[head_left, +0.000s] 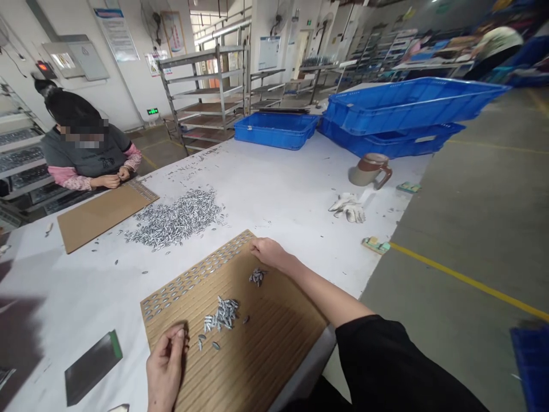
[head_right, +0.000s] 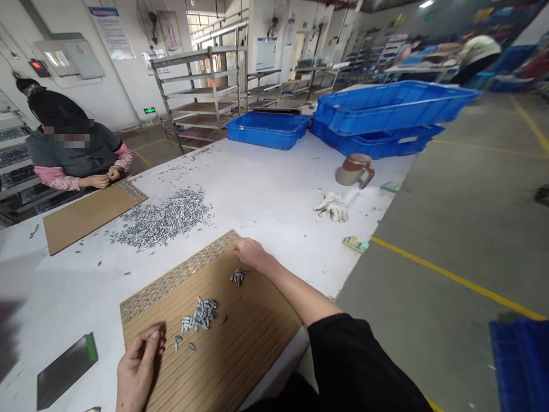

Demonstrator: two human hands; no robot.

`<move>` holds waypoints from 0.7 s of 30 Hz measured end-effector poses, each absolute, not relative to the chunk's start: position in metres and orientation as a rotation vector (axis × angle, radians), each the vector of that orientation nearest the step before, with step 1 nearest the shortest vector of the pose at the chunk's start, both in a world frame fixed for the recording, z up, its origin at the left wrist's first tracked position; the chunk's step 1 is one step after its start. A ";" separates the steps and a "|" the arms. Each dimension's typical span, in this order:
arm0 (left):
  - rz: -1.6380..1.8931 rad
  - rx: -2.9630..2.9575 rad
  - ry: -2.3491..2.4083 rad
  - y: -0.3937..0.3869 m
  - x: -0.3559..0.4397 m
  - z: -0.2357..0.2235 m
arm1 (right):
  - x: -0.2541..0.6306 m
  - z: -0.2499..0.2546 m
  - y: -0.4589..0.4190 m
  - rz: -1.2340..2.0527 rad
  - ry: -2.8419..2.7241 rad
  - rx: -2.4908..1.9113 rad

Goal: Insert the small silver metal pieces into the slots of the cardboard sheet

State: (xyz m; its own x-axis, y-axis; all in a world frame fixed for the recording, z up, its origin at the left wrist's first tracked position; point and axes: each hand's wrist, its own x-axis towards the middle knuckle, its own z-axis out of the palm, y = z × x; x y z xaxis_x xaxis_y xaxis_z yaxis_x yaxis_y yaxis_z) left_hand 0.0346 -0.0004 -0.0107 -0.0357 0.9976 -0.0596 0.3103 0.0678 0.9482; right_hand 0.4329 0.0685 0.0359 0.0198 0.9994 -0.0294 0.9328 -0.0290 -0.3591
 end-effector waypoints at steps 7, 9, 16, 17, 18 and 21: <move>1.029 1.361 1.502 -0.002 0.040 -0.001 | 0.429 0.035 0.067 0.336 -2.069 -2.127; 1.026 1.376 1.494 -0.002 0.040 -0.001 | 0.427 0.035 0.072 0.342 -1.989 -2.092; 1.035 1.355 1.521 -0.002 0.042 0.004 | 0.414 0.021 0.087 0.694 -1.488 -1.905; 1.032 1.357 1.521 -0.002 0.043 0.006 | 0.412 0.019 0.089 0.652 -1.506 -1.913; 1.029 1.367 1.520 -0.002 0.044 0.008 | 0.412 0.018 0.089 0.586 -1.555 -1.927; 1.022 1.403 1.509 -0.003 0.044 0.010 | 0.412 0.020 0.090 0.419 -1.723 -1.998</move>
State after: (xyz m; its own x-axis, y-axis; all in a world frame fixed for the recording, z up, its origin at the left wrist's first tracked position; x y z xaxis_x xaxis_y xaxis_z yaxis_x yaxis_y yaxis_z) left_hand 0.0442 -0.0029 0.0103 -0.0462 0.9982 -0.0375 0.3355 0.0508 0.9407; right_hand 0.4117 0.0898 0.0196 0.1665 0.9835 0.0703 0.8414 -0.1046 -0.5303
